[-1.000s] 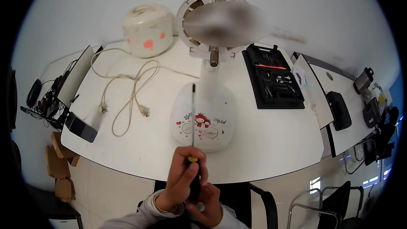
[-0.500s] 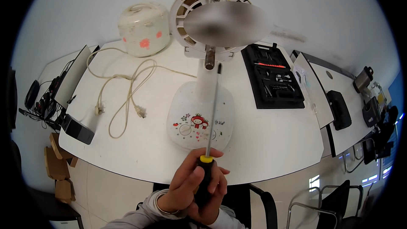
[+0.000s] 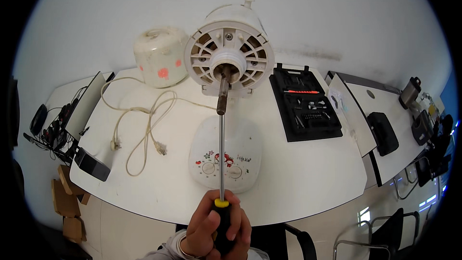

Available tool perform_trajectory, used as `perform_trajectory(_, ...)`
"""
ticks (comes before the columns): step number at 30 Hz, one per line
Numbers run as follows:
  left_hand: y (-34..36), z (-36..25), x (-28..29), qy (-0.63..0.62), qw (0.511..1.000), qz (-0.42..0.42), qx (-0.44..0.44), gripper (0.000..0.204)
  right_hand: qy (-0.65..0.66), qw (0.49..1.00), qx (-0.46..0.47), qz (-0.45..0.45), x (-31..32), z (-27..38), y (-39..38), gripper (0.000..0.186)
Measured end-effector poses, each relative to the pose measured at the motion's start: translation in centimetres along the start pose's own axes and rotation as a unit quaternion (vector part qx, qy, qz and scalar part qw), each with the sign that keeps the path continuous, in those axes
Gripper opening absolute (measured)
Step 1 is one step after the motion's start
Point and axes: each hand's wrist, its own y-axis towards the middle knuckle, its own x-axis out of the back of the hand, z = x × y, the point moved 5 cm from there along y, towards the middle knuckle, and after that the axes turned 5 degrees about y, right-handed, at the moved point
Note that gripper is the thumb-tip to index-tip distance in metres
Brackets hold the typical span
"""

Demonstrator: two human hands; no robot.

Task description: The person uses a screwdriver to loosen screws on a white rice cooker and then on a white desk fan. They remove the screws and set them aside on the table.

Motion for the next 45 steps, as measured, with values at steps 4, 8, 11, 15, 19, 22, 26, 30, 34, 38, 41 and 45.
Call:
perform_trajectory(4,-0.7,1.0,0.1,0.056,0.996,0.050,-0.041,0.037,0.001,1.000,0.001,-0.002,0.2,0.0,-0.1,0.055)
perform_trajectory(8,-1.0,1.9,-0.3,0.077,0.988,0.119,-0.070,0.036,0.003,1.000,0.002,0.000,0.2,0.2,-0.2,0.054)
perform_trajectory(11,-1.2,1.9,-0.8,0.085,0.987,0.122,-0.067,0.035,0.004,1.000,0.004,0.000,0.3,0.3,-0.3,0.054)
perform_trajectory(15,-1.2,1.8,-0.7,0.080,0.991,0.091,-0.061,0.035,0.003,1.000,0.007,-0.003,0.6,0.4,-0.3,0.054)
perform_trajectory(19,-1.1,1.3,-0.5,0.057,0.995,0.061,-0.060,0.036,0.005,1.000,0.010,-0.002,0.6,0.6,-0.5,0.053)
perform_trajectory(22,-1.1,1.3,-0.3,0.055,0.994,0.068,-0.060,0.037,0.004,1.000,0.014,-0.002,0.7,0.7,-0.6,0.053)
perform_trajectory(26,-1.2,1.0,-0.5,0.071,0.995,0.059,-0.046,0.037,0.001,1.000,0.019,-0.006,0.8,0.8,-0.7,0.053)
perform_trajectory(30,-1.4,0.7,-0.6,0.075,0.994,0.065,-0.049,0.037,0.001,1.000,0.027,-0.009,1.0,0.8,-1.0,0.052)
perform_trajectory(34,-1.3,0.7,-0.5,0.069,0.989,0.109,-0.072,0.036,0.001,0.999,0.037,-0.012,1.1,1.0,-1.4,0.052)
perform_trajectory(38,-3.6,1.7,-0.6,-0.003,0.993,0.115,0.039,0.039,0.004,0.998,0.062,-0.014,1.5,1.4,-2.0,0.052)
perform_trajectory(41,-0.1,-0.8,-2.4,0.351,0.911,0.217,0.008,0.046,-0.012,0.984,0.163,-0.065,3.0,2.7,-1.7,0.052)
perform_trajectory(45,3.3,-4.8,-2.2,0.659,0.699,0.209,-0.186,0.043,-0.162,0.914,0.209,-0.306,5.2,6.2,2.7,0.070)
